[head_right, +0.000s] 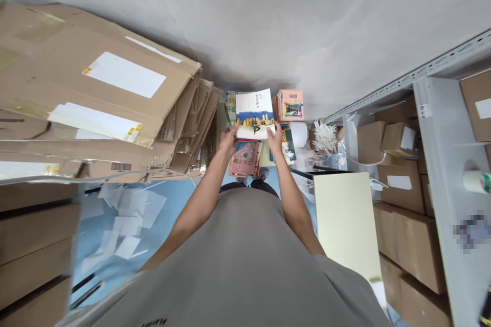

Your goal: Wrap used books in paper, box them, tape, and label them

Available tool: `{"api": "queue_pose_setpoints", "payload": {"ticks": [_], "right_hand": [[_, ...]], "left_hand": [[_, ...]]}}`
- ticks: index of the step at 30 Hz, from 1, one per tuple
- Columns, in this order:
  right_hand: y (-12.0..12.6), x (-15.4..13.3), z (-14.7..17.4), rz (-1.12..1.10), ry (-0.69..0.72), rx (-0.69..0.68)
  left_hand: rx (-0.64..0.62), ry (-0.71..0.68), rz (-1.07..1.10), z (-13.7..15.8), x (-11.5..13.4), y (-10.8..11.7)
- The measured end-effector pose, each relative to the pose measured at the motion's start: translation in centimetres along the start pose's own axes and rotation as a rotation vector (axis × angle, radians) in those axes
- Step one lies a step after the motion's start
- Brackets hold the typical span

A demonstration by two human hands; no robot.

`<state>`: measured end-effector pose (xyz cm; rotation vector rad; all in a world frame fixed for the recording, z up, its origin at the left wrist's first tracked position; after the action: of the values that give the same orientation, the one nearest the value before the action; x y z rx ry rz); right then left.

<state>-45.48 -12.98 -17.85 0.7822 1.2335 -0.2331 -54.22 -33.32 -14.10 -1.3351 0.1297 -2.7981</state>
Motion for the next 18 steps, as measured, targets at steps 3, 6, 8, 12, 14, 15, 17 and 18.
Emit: {"api": "queue_pose_setpoints", "payload": {"ticks": [3, 6, 8, 12, 14, 15, 17, 18], "right_hand": [[1.3, -1.1, -0.2, -0.02, -0.009, 0.082], [1.7, -2.4, -0.6, -0.04, 0.057, 0.109], [1.0, -2.9, -0.6, -0.05, 0.053, 0.097], [-2.4, -3.5, -0.3, -0.064, -0.053, 0.016], [-3.9, -3.9, -0.1, -0.061, -0.118, -0.062], [-4.2, -4.1, -0.1, -0.06, -0.14, -0.088], [-4.1, -5.0, 0.0, -0.077, -0.149, -0.099], [-3.7, -5.5, 0.1, -0.101, -0.136, -0.098]], "left_hand": [[0.116, -0.112, -0.177, 1.2, 1.6, 1.4], [0.131, -0.308, -0.381, 3.1, 3.3, 2.9], [0.129, -0.414, -0.478, 4.4, 4.3, 3.6], [0.166, -0.528, -0.344, 5.8, 5.8, 4.7], [0.126, -0.551, -0.192, 5.6, 6.2, 4.9], [0.086, -0.536, -0.121, 5.4, 6.2, 5.0], [-0.006, -0.462, -0.008, 5.2, 6.0, 5.0], [-0.052, -0.417, 0.034, 5.2, 5.8, 4.9]]}}
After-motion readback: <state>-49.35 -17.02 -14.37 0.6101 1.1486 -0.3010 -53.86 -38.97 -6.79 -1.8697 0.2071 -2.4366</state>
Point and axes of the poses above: each hand's wrist, its own z-axis away from the middle knuckle, its own y-axis out of the back of the hand, x = y × z, the point moved 3 cm from there along -z, towards the middle knuckle, and after that the axes turned 2 degrees about -x, right-handed, at the moved point
